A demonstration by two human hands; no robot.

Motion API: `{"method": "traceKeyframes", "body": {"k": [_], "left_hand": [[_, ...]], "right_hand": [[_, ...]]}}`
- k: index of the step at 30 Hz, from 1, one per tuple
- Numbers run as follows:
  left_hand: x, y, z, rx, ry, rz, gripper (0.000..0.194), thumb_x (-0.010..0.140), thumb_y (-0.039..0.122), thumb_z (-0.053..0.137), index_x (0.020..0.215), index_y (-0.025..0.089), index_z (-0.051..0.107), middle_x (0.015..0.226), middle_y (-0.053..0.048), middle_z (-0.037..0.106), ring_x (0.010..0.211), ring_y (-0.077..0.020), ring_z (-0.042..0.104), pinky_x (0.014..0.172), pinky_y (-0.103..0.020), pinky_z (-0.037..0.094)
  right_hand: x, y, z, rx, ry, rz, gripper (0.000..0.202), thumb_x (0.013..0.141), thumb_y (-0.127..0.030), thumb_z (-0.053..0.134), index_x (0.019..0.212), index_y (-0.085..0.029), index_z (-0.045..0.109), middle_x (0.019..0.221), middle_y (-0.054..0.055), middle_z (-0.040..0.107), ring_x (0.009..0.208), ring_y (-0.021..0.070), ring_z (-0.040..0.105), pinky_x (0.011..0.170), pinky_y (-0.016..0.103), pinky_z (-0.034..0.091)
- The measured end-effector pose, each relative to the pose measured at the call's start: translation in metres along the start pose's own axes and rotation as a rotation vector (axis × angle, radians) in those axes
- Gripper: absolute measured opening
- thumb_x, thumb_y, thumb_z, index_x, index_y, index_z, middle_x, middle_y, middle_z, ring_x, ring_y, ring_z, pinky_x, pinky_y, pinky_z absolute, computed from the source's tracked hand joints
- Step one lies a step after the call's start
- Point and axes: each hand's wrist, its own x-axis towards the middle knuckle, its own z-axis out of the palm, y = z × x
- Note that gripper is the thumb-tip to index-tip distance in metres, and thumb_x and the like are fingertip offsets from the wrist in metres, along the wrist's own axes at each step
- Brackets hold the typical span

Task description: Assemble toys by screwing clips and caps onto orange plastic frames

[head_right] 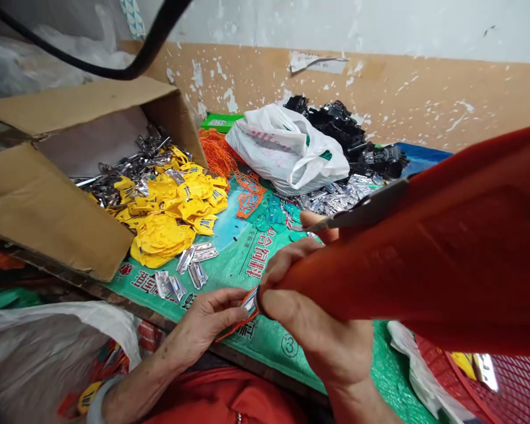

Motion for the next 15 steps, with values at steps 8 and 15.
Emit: {"method": "traceKeyframes", "body": {"k": [8, 15], "left_hand": [[-0.006, 0.002, -0.001, 0.072, 0.001, -0.009, 0.030, 0.070, 0.033, 0.072, 0.094, 0.016, 0.073, 0.073, 0.000, 0.062, 0.063, -0.0116, 0.047, 0.060, -0.024, 0.035], [-0.008, -0.001, -0.001, -0.005, 0.009, -0.054, 0.039, 0.064, 0.027, 0.076, 0.101, 0.015, 0.072, 0.072, 0.001, 0.062, 0.064, -0.0107, 0.048, 0.060, -0.022, 0.034]], "right_hand": [[-0.009, 0.008, 0.004, -0.040, 0.033, 0.051, 0.027, 0.072, -0.029, 0.076, 0.097, -0.032, 0.064, 0.076, -0.002, 0.063, 0.070, 0.0171, 0.061, 0.069, 0.035, 0.053], [-0.013, 0.007, 0.001, -0.056, 0.013, 0.080, 0.054, 0.069, -0.033, 0.078, 0.118, -0.037, 0.056, 0.077, -0.001, 0.062, 0.069, 0.0186, 0.060, 0.067, 0.037, 0.054]]}}
